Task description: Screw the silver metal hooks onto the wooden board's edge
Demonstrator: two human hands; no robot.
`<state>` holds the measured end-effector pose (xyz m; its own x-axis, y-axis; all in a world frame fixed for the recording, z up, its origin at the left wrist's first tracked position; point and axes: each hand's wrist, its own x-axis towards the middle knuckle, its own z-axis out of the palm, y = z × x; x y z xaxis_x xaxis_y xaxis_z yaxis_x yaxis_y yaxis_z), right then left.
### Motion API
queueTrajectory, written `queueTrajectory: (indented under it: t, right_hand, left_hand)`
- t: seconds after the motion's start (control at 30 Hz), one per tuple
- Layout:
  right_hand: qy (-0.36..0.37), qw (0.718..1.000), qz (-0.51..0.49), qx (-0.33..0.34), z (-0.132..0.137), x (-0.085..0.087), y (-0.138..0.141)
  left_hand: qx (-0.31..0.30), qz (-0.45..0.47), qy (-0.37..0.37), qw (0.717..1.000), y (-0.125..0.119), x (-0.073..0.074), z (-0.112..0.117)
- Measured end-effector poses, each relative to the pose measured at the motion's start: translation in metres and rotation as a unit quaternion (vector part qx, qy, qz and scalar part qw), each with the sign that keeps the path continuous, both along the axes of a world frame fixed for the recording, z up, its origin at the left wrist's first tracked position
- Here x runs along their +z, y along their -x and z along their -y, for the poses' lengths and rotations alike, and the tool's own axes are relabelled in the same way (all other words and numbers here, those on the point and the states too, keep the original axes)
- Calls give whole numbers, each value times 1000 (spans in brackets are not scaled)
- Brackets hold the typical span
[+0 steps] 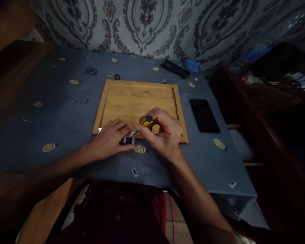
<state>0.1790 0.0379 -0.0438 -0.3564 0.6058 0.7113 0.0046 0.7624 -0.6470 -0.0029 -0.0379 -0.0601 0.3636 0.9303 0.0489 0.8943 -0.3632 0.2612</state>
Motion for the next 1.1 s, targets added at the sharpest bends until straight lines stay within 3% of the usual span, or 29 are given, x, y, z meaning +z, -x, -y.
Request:
queueTrajectory:
  t: [0.23, 0.73, 1.1]
  right_hand:
    - [-7, 1000, 12, 25, 0, 5, -1]
    - [-102, 992, 22, 77, 1, 5, -1]
    - [-94, 995, 25, 38, 3, 5, -2]
  left_hand:
    - [-3, 4, -13, 1000, 1, -2, 0]
    - [0, -7, 15, 1000, -1, 3, -2]
    - [-4, -4, 7, 1000, 0, 2, -1]
